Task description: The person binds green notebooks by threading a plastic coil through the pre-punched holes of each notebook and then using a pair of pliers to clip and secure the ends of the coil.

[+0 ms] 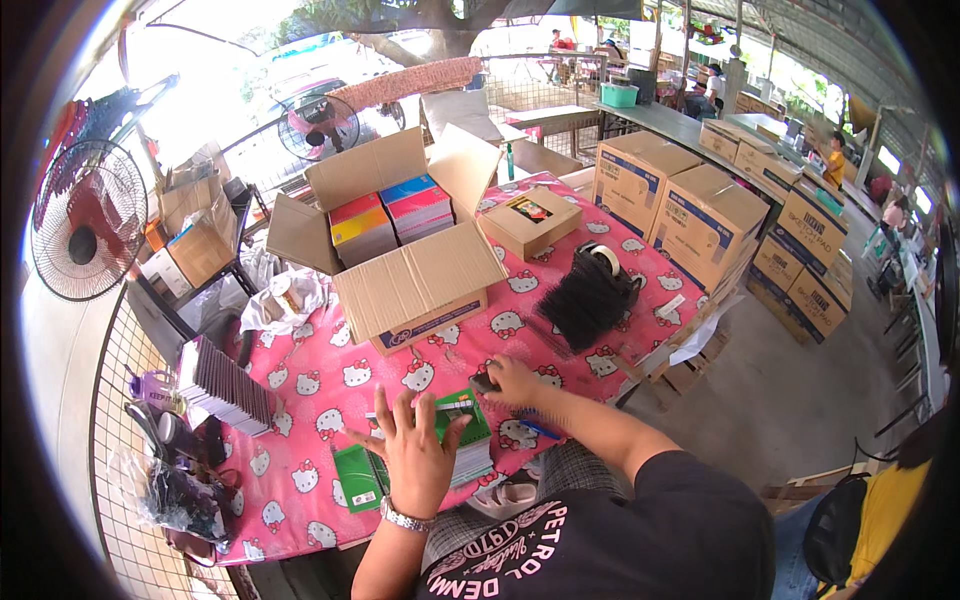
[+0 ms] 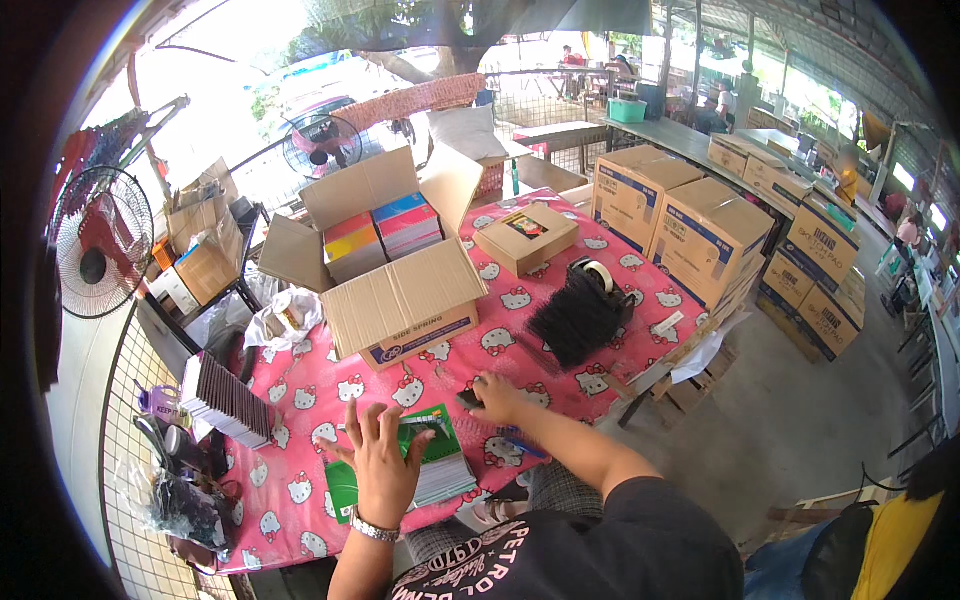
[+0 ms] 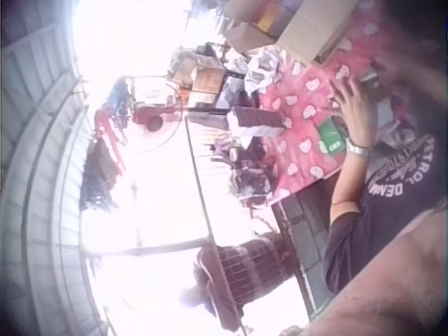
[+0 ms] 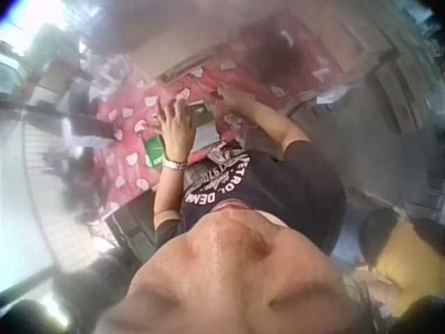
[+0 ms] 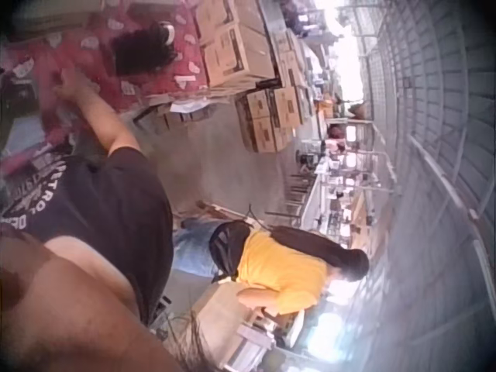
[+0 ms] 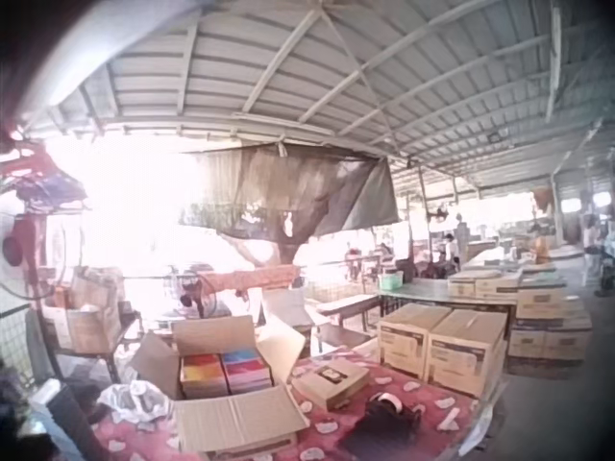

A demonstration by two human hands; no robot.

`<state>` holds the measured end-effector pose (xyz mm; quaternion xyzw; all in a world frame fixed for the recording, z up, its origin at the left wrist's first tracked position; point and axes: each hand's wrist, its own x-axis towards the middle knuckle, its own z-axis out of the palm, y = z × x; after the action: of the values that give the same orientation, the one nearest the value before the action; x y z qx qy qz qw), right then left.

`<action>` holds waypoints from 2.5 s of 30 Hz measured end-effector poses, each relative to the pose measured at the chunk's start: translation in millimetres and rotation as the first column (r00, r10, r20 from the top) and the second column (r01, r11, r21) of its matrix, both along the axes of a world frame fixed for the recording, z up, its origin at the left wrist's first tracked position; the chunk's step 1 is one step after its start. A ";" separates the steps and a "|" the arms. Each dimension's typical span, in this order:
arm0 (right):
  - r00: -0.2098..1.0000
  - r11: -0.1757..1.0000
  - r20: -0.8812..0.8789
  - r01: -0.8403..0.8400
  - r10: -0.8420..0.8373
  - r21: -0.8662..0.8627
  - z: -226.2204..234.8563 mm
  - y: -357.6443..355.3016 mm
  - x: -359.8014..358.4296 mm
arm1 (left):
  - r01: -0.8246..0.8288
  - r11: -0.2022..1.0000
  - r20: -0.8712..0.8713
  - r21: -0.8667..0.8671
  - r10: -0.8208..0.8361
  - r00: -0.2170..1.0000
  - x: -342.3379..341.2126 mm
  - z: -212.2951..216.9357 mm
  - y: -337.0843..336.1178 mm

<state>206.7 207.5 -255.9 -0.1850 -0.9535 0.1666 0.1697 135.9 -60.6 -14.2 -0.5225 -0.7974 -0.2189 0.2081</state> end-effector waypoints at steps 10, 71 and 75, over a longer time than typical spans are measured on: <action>0.726 0.599 0.086 -0.489 0.683 -0.634 272.1 -23.2 15.4 | 0.057 0.997 0.079 0.060 -0.061 0.995 -7.6 -7.9 5.6; 0.834 0.936 -0.426 -0.306 0.352 0.174 220.8 -111.4 -22.3 | -0.086 0.791 0.637 0.606 -0.418 0.648 -37.5 -48.9 3.2; 0.768 0.966 -0.591 -0.241 0.247 0.090 230.7 -128.9 -18.8 | -0.050 0.796 0.610 0.604 -0.421 0.671 -42.1 -44.7 -7.7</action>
<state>187.9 78.6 -25.2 0.0031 -0.8677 0.2330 0.4391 93.8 -68.4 -58.9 -0.3885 -0.6473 -0.6557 0.0013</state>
